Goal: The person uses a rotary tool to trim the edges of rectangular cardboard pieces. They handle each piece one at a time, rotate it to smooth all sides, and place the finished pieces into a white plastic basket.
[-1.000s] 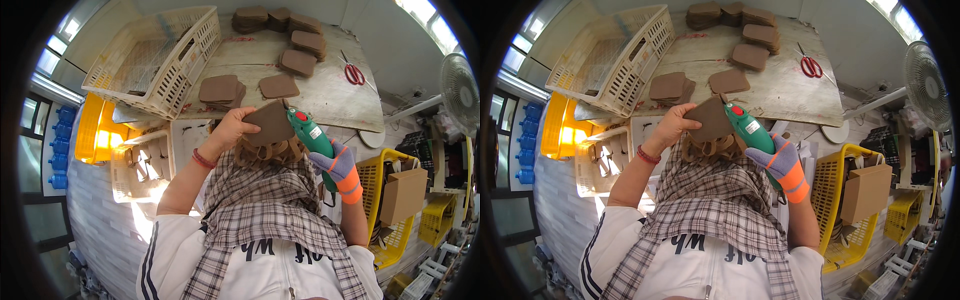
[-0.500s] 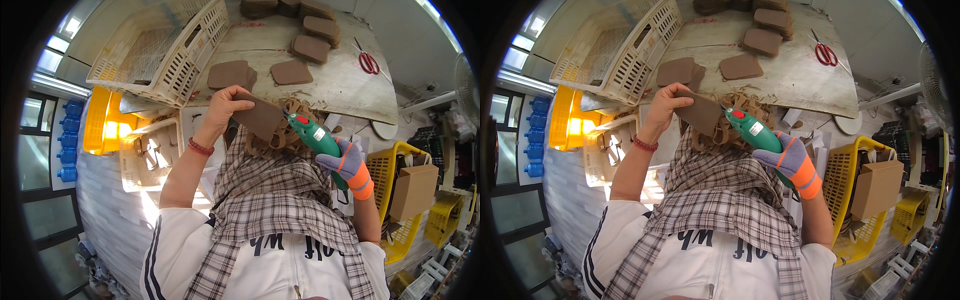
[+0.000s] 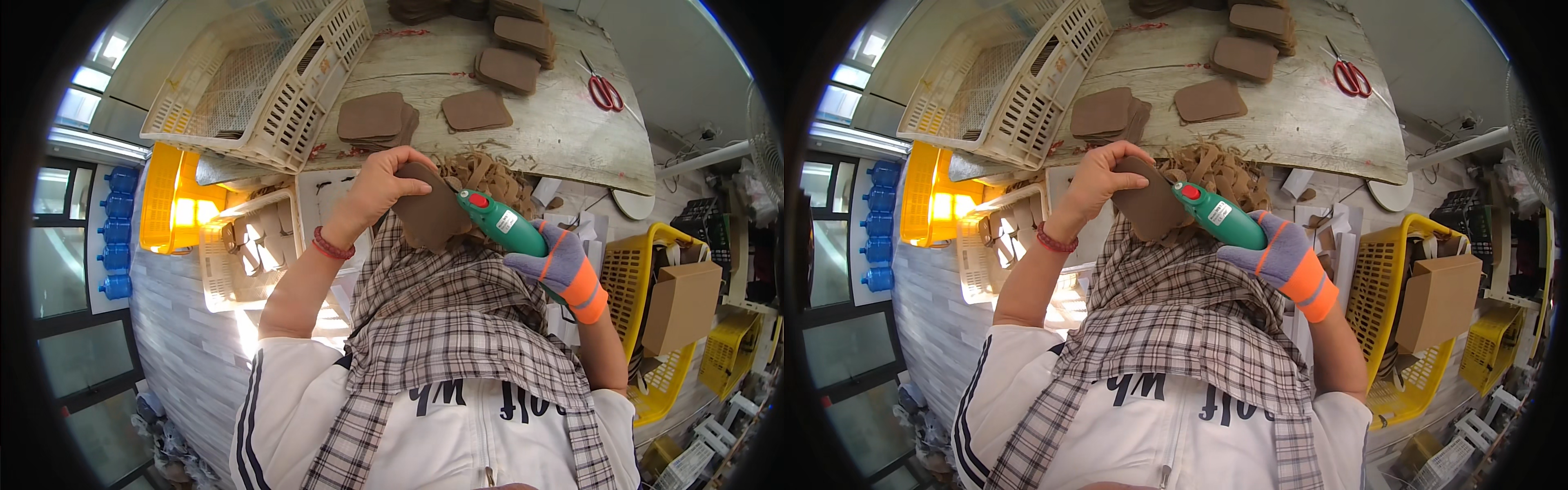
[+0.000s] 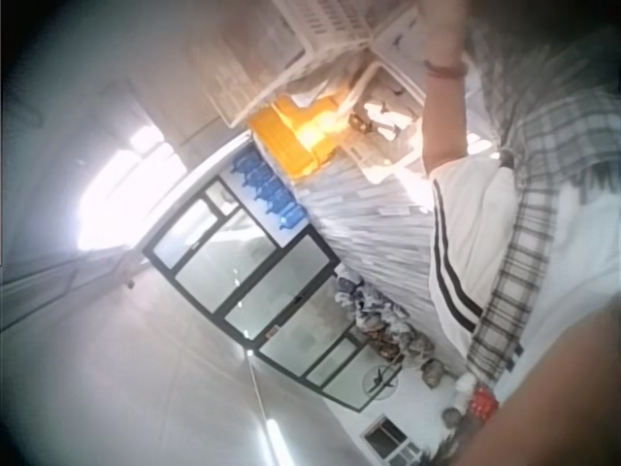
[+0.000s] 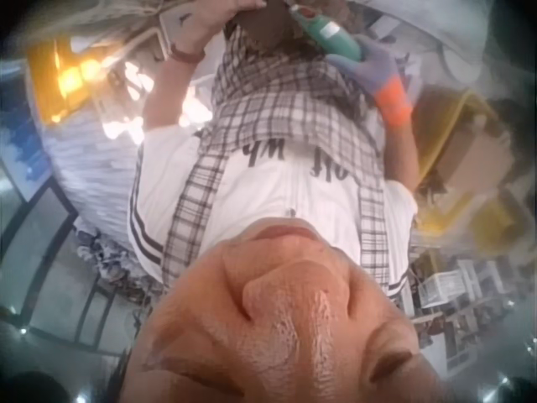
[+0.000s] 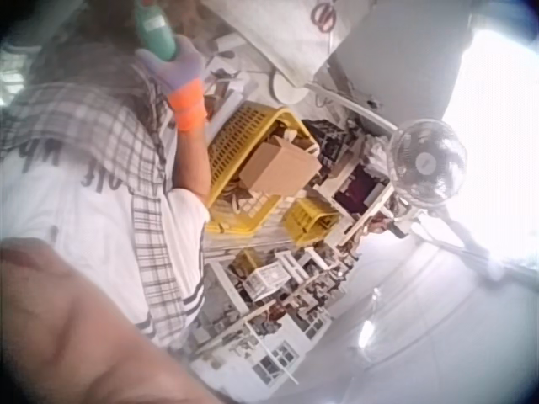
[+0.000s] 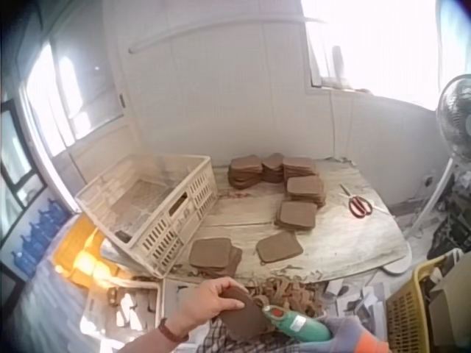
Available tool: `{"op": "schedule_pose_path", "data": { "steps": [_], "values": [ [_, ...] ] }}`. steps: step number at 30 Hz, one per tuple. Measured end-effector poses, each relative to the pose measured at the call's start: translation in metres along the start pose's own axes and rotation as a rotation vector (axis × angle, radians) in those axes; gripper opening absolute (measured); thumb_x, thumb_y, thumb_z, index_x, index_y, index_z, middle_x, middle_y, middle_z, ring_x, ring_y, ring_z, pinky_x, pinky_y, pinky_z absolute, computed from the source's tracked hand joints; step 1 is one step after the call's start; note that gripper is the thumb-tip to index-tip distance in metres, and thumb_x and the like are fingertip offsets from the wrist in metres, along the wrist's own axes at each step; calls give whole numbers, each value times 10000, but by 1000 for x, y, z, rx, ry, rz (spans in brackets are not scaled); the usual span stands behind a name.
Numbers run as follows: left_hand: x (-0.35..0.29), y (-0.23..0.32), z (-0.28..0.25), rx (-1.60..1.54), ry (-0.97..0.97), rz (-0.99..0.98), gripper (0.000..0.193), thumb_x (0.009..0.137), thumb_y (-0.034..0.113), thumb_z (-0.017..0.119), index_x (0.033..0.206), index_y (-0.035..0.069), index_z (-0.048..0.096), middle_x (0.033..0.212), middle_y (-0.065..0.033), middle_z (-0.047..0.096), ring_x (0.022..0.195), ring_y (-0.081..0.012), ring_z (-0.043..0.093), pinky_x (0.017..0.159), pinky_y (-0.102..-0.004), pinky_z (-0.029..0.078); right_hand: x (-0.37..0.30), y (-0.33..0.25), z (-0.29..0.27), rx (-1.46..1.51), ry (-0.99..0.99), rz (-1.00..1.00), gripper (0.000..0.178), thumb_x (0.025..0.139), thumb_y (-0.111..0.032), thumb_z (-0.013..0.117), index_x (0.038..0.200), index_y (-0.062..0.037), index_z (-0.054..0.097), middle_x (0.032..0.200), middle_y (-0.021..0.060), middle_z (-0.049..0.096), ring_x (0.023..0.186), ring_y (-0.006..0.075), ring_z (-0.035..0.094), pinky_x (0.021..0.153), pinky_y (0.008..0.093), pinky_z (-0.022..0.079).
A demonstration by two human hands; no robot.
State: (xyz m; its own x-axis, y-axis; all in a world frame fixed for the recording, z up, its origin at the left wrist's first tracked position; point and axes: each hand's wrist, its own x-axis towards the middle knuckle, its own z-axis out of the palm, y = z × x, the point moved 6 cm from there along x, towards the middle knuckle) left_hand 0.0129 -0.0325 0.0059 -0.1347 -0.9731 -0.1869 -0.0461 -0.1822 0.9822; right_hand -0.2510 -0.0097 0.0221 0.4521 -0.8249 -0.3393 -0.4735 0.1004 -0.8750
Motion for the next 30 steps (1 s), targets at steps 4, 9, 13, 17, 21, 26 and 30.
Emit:
{"op": "schedule_pose_path", "data": {
  "steps": [4, 9, 13, 17, 21, 26, 30],
  "values": [
    [-3, 3, 12, -11, -30, 4, 453, 714, -93, 660, 1138, 32, 563, 901, -24, 634, 807, -67, 587, 721, -196, 478, 2, 2, 3, 11, 18, -50, 501, 694, -335, 820, 987, 9, 604, 649, 29, 592, 539, 51, 513, 500, 212, 430],
    [-8, 14, 18, 32, -80, 5, 650, 687, -104, 658, 1287, 62, 468, 854, -32, 614, 781, -72, 570, 714, -206, 471, 2, -4, 5, 8, 0, -37, 511, 694, -339, 818, 1015, -1, 609, 677, 33, 603, 574, 55, 521, 529, 223, 443],
    [-9, 17, 18, 143, -132, -5, 760, 666, -103, 663, 1356, 79, 401, 830, -44, 609, 769, -87, 573, 706, -222, 477, 2, -3, 6, 37, -35, -9, 504, 696, -342, 815, 1015, -8, 612, 688, 30, 605, 601, 58, 522, 556, 236, 449],
    [-8, 18, 27, 138, -204, -15, 814, 658, -102, 664, 1390, 85, 362, 860, -42, 615, 790, -93, 577, 740, -225, 469, 6, 1, 11, 65, -54, -95, 492, 704, -332, 812, 1012, -5, 612, 696, 20, 596, 612, 55, 510, 568, 236, 447],
    [-10, 5, 30, -16, -317, -132, 792, 690, -104, 638, 1403, 79, 346, 999, -69, 626, 863, -111, 585, 803, -238, 472, 6, 1, 17, 145, -113, -33, 495, 707, -310, 813, 1033, -3, 603, 721, 15, 593, 624, 54, 500, 577, 232, 445],
    [17, 11, -82, -285, 207, 92, 489, 799, -89, 585, 1262, 28, 481, 1039, -104, 605, 927, -146, 596, 813, -251, 502, -9, 10, 0, 129, -22, 70, 508, 721, -271, 803, 1074, 20, 581, 778, 32, 628, 664, 57, 559, 603, 224, 469],
    [56, -14, -152, -208, 503, 177, 372, 802, -59, 600, 1159, 32, 549, 1064, -98, 586, 936, -170, 590, 807, -287, 504, -8, 35, -6, 296, 31, 84, 482, 730, -240, 794, 1069, 28, 580, 784, 45, 641, 665, 65, 584, 591, 214, 477]
  ]
}}
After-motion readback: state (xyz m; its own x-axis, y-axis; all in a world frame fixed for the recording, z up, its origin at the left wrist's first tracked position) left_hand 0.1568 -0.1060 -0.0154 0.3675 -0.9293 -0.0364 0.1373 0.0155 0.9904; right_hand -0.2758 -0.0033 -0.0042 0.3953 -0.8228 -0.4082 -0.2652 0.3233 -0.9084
